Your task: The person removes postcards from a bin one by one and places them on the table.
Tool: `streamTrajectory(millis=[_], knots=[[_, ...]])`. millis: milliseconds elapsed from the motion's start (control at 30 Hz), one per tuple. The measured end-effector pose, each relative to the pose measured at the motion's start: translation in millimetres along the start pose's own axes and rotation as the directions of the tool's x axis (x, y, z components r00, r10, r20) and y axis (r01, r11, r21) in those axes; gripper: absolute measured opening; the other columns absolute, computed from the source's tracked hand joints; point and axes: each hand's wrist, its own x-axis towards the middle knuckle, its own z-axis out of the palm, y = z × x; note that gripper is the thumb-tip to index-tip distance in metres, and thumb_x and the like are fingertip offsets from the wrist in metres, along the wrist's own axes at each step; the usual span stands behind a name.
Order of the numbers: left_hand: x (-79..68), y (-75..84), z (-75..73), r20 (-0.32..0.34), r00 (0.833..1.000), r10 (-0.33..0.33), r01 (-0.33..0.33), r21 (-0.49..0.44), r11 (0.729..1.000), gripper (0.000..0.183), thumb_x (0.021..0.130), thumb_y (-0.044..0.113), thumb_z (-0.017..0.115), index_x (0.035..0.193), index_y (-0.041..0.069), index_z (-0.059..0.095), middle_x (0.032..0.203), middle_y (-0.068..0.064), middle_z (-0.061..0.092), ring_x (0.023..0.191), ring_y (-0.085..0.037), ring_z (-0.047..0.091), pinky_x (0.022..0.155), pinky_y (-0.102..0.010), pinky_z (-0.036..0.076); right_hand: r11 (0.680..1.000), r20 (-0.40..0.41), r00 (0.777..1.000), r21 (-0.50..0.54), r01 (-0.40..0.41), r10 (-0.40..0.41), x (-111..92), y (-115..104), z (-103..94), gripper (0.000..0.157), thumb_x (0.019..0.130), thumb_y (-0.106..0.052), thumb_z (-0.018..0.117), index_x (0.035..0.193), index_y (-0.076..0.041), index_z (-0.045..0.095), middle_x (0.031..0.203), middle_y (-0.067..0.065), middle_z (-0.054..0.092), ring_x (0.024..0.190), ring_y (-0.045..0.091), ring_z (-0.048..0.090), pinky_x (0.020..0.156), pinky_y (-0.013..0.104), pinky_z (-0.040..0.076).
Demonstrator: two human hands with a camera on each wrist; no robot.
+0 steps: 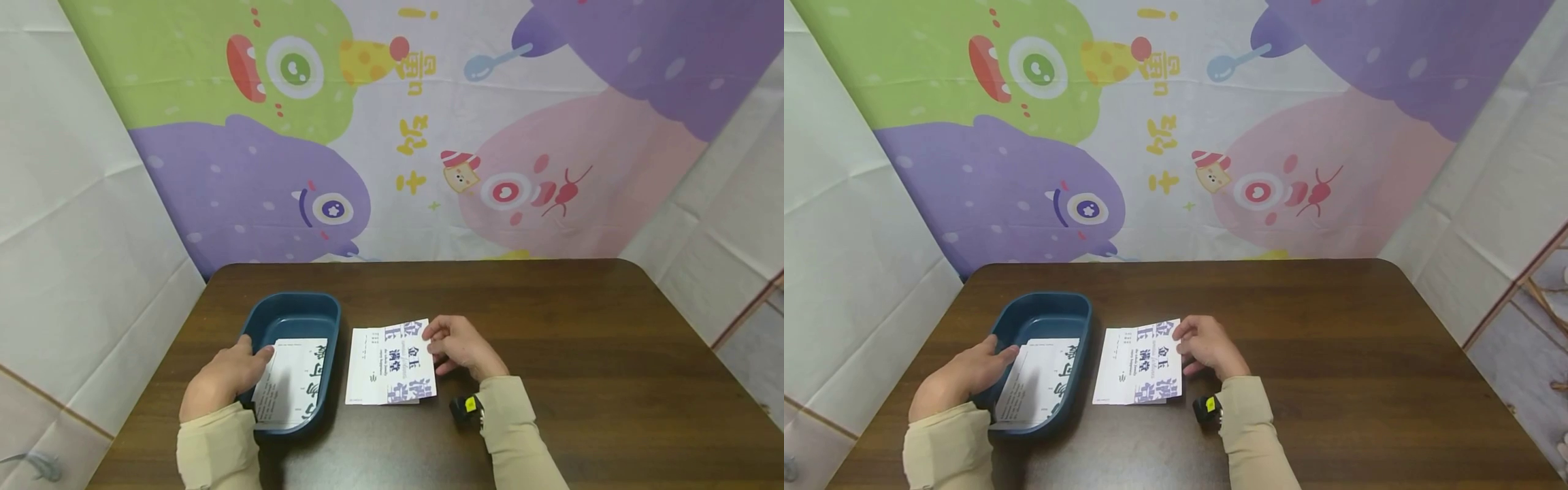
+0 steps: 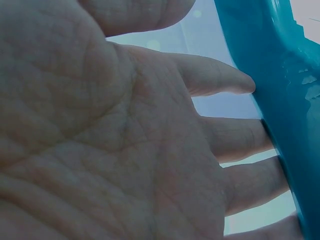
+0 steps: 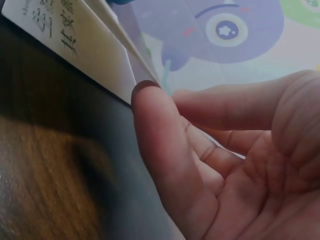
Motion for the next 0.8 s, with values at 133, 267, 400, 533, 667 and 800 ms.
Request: streamTrajectory(millis=[133, 267, 400, 533, 667, 800], knots=[[0.2, -0.3, 0.4, 0.002, 1.000, 0.002, -0.002, -0.004, 1.000, 0.084, 0.107, 0.046, 0.034, 0.154, -0.017, 0.004, 0.156, -0.045, 0.014, 0.141, -0.065, 0.025, 0.108, -0.075, 0.033, 1.000, -0.005, 1.000, -0.003, 0.002, -0.002, 1.5, 2.7, 0.6, 0.018, 0.088, 0.004, 0.065, 0.105, -0.001, 0.066, 0.086, 0.009, 0.059, 0.072, 0.021, 0.060, 0.054, 0.034, 0.059], [1.4, -0.5, 0.2, 0.004, 1.000, 0.002, -0.002, -0.003, 1.000, 0.084, 0.107, 0.046, 0.034, 0.155, -0.016, 0.004, 0.156, -0.045, 0.014, 0.142, -0.064, 0.024, 0.109, -0.075, 0.033, 1.000, -0.011, 1.000, -0.009, 0.002, -0.003, 2.2, 3.7, 0.6, 0.018, 0.088, 0.003, 0.066, 0.105, -0.001, 0.066, 0.086, 0.009, 0.059, 0.072, 0.021, 0.060, 0.054, 0.034, 0.059], [2.1, -1.3, 0.3, 0.007, 1.000, 0.003, -0.003, 0.003, 1.000, 0.084, 0.107, 0.046, 0.034, 0.154, -0.017, 0.004, 0.156, -0.045, 0.014, 0.141, -0.064, 0.025, 0.108, -0.075, 0.033, 1.000, -0.010, 1.000, -0.030, 0.002, -0.003, 1.8, 4.3, 0.6, 0.017, 0.088, 0.001, 0.067, 0.104, -0.002, 0.066, 0.084, 0.009, 0.060, 0.070, 0.020, 0.059, 0.050, 0.032, 0.056], [1.4, -1.4, 0.4, 0.006, 1.000, 0.005, -0.005, 0.008, 1.000, 0.084, 0.107, 0.046, 0.034, 0.154, -0.017, 0.005, 0.155, -0.046, 0.015, 0.141, -0.065, 0.026, 0.107, -0.075, 0.034, 0.997, -0.006, 1.000, -0.070, 0.015, -0.016, 1.3, 4.3, 1.3, 0.016, 0.088, -0.001, 0.069, 0.103, -0.003, 0.067, 0.080, 0.008, 0.062, 0.063, 0.018, 0.057, 0.046, 0.027, 0.047], [0.9, -1.5, 0.8, 0.001, 1.000, 0.004, -0.004, 0.009, 1.000, 0.084, 0.107, 0.046, 0.034, 0.154, -0.017, 0.005, 0.155, -0.046, 0.015, 0.141, -0.065, 0.026, 0.107, -0.075, 0.034, 0.996, -0.012, 1.000, -0.087, 0.009, -0.010, 0.2, 3.4, 2.2, 0.015, 0.088, -0.003, 0.070, 0.103, -0.003, 0.067, 0.079, 0.007, 0.063, 0.062, 0.018, 0.056, 0.046, 0.025, 0.044], [0.5, -1.1, 1.0, -0.001, 1.000, 0.000, 0.000, 0.003, 1.000, 0.084, 0.107, 0.046, 0.034, 0.154, -0.017, 0.004, 0.155, -0.046, 0.015, 0.141, -0.065, 0.026, 0.107, -0.075, 0.033, 0.996, -0.018, 1.000, -0.091, -0.005, 0.004, -0.6, 2.2, 3.0, 0.014, 0.090, -0.004, 0.069, 0.103, -0.004, 0.067, 0.082, 0.008, 0.063, 0.063, 0.018, 0.057, 0.046, 0.026, 0.046]])
